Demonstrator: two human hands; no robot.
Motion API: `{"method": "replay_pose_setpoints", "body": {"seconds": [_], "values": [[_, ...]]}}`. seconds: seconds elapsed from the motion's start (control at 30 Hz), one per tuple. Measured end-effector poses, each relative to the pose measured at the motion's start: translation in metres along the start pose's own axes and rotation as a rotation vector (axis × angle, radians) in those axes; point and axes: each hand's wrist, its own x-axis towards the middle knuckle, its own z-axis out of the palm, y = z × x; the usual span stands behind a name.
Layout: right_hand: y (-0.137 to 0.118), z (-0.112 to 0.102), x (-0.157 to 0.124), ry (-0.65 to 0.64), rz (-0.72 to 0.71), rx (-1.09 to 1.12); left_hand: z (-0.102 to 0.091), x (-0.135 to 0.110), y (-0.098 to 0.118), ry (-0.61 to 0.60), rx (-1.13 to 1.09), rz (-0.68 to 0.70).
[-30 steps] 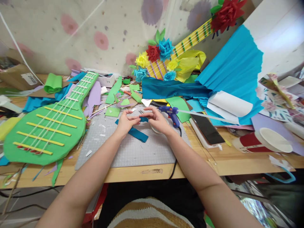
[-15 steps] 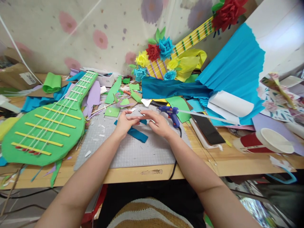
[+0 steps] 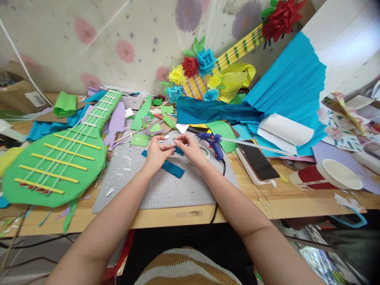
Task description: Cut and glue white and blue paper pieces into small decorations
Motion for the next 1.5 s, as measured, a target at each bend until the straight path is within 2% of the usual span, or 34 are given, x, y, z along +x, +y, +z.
{"method": "replay_pose_setpoints", "body": {"seconds": [0.17,0.33,0.53,0.87,1.0,1.2,1.3,1.5], "values": [[0.001,0.001,-0.002,-0.036,0.009,-0.044,0.000,0.000,-0.001,0.034,0.099,0.046],[-0.002,-0.003,-0.004,-0.031,-0.086,-0.130,0.001,-0.002,-0.001,0.070,0.123,0.034],[-0.003,-0.006,-0.004,-0.036,-0.010,0.062,0.001,-0.002,0.000,0.033,0.071,0.045],[0.004,-0.003,-0.004,-0.053,-0.030,0.059,0.002,-0.001,0.000,0.053,-0.056,-0.031],[0.000,-0.005,-0.005,-0.069,0.036,0.133,0.002,-0.001,0.002,0.062,-0.050,-0.020],[-0.005,-0.009,-0.008,-0.157,0.063,0.024,0.001,-0.002,0.003,0.060,-0.006,0.006],[-0.003,-0.010,-0.009,-0.157,0.077,0.020,0.001,-0.002,0.003,0.072,-0.008,0.012],[0.001,-0.012,-0.007,-0.148,-0.003,0.044,0.001,-0.001,0.002,0.077,-0.025,-0.001]]}}
